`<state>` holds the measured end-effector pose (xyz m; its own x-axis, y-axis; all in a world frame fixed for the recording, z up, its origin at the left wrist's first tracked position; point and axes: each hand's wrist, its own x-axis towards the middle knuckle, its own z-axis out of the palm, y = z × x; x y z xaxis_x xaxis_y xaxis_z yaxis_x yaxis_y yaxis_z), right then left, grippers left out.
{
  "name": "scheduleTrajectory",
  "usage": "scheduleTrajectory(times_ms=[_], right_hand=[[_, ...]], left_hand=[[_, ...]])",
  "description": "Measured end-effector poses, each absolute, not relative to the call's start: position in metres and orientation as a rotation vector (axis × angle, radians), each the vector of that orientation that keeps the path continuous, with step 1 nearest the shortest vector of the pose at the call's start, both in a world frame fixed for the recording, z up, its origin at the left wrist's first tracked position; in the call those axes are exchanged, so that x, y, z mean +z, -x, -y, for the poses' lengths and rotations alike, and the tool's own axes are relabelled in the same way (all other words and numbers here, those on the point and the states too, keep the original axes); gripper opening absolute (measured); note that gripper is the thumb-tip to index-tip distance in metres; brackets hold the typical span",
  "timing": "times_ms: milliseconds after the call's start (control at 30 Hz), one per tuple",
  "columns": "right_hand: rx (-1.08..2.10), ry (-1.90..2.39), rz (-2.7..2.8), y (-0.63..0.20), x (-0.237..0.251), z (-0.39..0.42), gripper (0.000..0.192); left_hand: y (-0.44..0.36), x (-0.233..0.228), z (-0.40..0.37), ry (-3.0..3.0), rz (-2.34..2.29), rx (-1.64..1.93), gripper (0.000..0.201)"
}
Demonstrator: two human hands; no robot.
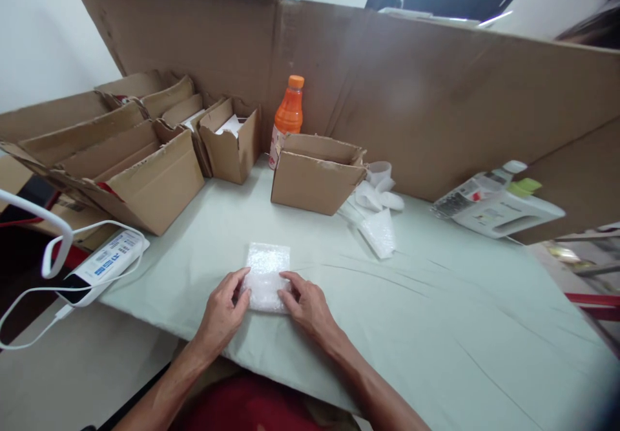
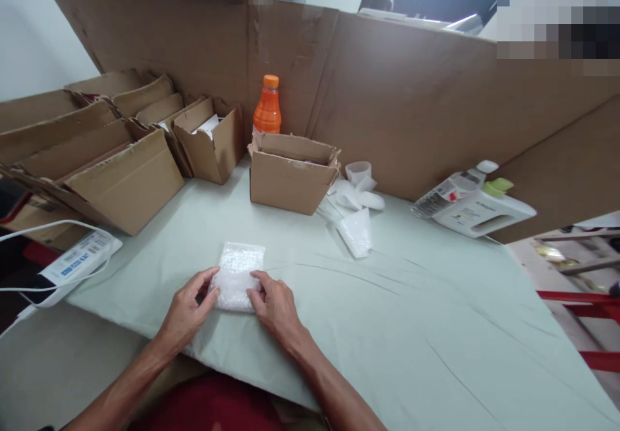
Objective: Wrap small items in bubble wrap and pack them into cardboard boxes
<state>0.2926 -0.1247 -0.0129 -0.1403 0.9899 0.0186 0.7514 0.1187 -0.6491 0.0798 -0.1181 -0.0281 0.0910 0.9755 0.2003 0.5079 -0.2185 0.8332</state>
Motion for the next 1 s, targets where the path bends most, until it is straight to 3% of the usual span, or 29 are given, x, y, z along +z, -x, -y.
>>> scheduleTrajectory(times_ms=[133,300,400,600,733,1000], right_hand=[[0.300,1.454,2.103,-0.288,-0.004,0.135,0.037],[0.201,1.344,2.456,-0.276,-0.002,0.144,0.042],[0.091,1.398,2.436,-0.273,-0.011,0.141,0.035],[0.332,1.310,2.345,-0.283,-0.012,0.135,0.029],[0.485,1.293,2.220,-0.290,0.002,0.139,0.021],[0.550,1.400,2.200,-0.292,0.003,0.128,0.019]], left_hand=[[-0.079,-0.031,0.115,-1.863,-1.429,1.048,0.034],[-0.078,-0.035,0.113,-1.884,-1.417,1.054,0.032],[-0.073,-0.037,0.115,-1.864,-1.418,1.058,0.036],[-0.058,-0.037,0.127,-2.076,-1.255,0.978,0.038],[-0.055,-0.034,0.133,-2.107,-1.154,0.962,0.026],[-0.065,-0.016,0.119,-1.922,-1.184,0.816,0.022]])
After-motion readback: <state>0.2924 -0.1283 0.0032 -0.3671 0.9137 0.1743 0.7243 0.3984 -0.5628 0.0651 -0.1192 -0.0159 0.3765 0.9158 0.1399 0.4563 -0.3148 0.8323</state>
